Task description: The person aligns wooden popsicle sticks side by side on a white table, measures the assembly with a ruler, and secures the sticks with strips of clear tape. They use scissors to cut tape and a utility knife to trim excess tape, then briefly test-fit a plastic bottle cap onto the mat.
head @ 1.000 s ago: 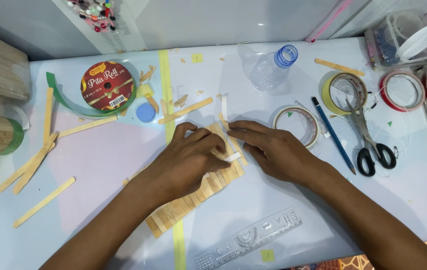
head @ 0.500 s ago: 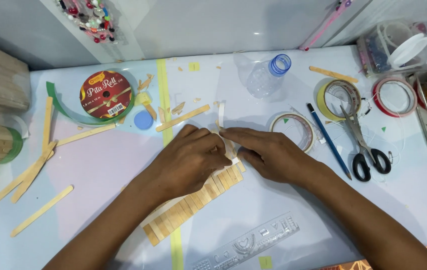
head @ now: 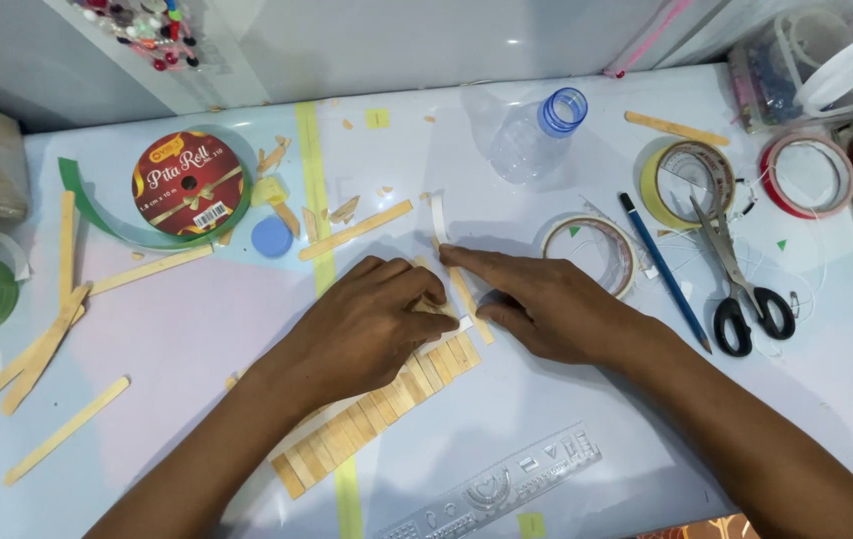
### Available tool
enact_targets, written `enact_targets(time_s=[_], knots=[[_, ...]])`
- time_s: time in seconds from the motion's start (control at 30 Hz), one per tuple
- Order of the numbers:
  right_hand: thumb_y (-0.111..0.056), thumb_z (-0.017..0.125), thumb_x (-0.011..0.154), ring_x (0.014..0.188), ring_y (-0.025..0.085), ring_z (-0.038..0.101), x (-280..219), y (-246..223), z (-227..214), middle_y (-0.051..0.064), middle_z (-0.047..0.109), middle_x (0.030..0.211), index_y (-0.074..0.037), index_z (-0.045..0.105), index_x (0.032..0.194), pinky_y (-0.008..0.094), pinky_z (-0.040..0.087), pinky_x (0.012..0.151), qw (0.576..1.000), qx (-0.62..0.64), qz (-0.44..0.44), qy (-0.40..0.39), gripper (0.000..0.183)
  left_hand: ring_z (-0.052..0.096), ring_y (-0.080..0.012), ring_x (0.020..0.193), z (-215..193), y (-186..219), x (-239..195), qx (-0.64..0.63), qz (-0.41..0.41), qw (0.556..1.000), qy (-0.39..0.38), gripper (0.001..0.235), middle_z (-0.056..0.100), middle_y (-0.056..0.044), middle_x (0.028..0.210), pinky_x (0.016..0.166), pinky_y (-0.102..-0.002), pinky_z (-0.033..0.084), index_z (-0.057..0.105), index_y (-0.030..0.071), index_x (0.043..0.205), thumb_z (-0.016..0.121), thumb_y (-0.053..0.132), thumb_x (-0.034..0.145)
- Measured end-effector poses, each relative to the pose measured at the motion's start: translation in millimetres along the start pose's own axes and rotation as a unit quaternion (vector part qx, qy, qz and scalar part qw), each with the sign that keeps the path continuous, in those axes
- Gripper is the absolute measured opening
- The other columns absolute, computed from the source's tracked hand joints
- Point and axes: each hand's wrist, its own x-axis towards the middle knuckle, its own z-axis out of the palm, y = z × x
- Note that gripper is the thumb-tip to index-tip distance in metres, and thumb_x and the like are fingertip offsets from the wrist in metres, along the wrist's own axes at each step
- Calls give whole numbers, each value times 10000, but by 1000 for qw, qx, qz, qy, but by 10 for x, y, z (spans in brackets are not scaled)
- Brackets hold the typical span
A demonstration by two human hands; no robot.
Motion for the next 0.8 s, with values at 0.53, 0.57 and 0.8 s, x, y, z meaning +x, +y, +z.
enact_targets(time_s=[0.53,0.57,0.8], knots=[[-38,630,918,785,280,753,26,-37,-4,87,594,1497,-116,196,1625,384,621,669,997,19,59,-42,833,647,-208,941,34,-29,-18,2,8,1000,11,155,669,-40,1051,918,-408,503,820,162,1019,730,106,905],[-38,630,918,785,280,753,29,-45,-1,87,594,1497,-116,196,1625,384,621,669,997,19,59,-43,833,647,-208,941,25,-28,-21,1,7,1000,11,155,669,-40,1051,918,-408,503,820,162,1019,730,106,905],[-56,639,913,744,275,747,39,-102,-5,74,598,1491,-114,185,1627,369,614,634,996,19,68,-56,848,652,-215,1030,15,-13,-25,29,16,999,-6,156,670,-44,1069,955,-417,498,814,149,1017,725,88,904]])
